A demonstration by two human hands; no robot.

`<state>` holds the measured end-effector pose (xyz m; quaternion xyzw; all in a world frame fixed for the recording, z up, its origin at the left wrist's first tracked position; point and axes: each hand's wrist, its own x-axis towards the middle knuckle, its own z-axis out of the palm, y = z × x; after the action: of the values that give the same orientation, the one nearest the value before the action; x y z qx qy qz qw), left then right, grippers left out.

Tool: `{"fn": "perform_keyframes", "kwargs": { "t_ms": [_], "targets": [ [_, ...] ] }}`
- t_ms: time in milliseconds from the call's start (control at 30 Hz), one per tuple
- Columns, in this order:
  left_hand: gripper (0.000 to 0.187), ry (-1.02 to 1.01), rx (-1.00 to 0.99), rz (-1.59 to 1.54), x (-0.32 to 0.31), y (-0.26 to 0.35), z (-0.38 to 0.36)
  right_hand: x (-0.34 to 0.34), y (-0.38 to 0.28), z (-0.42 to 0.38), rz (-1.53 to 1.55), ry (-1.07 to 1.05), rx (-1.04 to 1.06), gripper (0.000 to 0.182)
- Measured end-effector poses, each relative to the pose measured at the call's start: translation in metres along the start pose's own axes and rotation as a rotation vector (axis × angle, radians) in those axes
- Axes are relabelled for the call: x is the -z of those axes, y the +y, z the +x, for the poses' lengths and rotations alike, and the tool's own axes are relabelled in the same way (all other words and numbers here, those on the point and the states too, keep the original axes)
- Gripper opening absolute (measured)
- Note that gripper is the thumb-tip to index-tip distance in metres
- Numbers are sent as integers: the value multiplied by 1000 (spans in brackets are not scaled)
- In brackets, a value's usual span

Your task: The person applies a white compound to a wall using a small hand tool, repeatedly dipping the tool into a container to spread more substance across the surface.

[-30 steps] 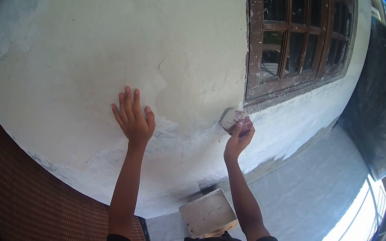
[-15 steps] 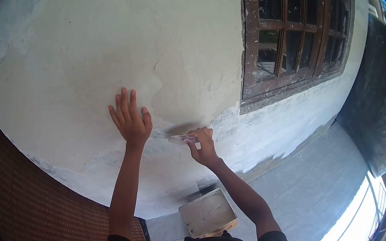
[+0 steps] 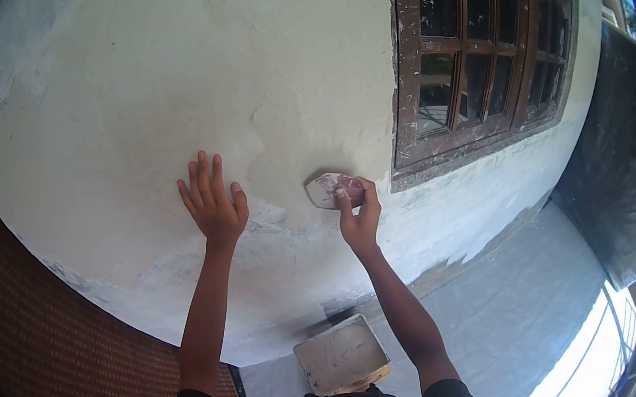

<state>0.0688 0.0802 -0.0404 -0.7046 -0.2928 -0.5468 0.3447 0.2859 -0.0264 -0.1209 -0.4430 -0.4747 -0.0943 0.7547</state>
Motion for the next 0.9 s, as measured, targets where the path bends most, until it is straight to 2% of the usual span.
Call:
{"fn": "perform_keyframes", "kwargs": {
  "t_ms": [33,100,167,200,233,300,367,433,500,533,600,667,700,733,767,833,867,900],
  "targets": [
    [48,4,-3,-3,0,0,0,-4,8,-10,-173,-147,130,32],
    [48,-1,-7,-8,0,0,-2,-9,5,-4,-206,-76,105,31],
    [48,5,-9,0,0,-2,0,-2,-1,18,105,350,-203,33],
    [48,4,-7,-1,0,-1,0,13,7,23,239,450,-395,40],
    [49,1,-4,-2,0,-1,-1,27,26,27,234,570,-379,39],
    [49,4,0,3,1,-1,-2,34,17,27,166,647,-388,36],
    [49,5,-1,-7,-1,1,-1,17,2,6,236,415,-301,33],
    [49,6,-1,-3,0,0,0,-4,11,-29,66,25,-121,31],
    [49,4,-5,-13,1,0,-1,-15,-4,-52,-329,-291,141,28],
    [49,6,-8,-10,1,-1,-1,-14,-1,-51,-331,-286,139,28],
    [49,10,-14,-9,1,0,0,-15,14,-44,-198,3,-8,31],
    [50,11,-11,2,2,-1,0,3,21,-19,158,362,-318,32],
    [49,7,-7,3,1,-1,0,17,31,-11,241,507,-409,35],
    [49,2,-4,2,0,0,-1,27,43,-8,154,644,-354,30],
    [49,3,-3,4,0,0,-2,30,40,-6,144,677,-332,28],
    [49,0,1,4,0,0,-1,15,26,-19,220,479,-257,26],
    [49,0,-1,2,0,0,-1,2,6,-30,254,315,-222,24],
    [49,-1,2,0,0,0,-1,-7,14,-49,216,104,-174,24]
  ]
}}
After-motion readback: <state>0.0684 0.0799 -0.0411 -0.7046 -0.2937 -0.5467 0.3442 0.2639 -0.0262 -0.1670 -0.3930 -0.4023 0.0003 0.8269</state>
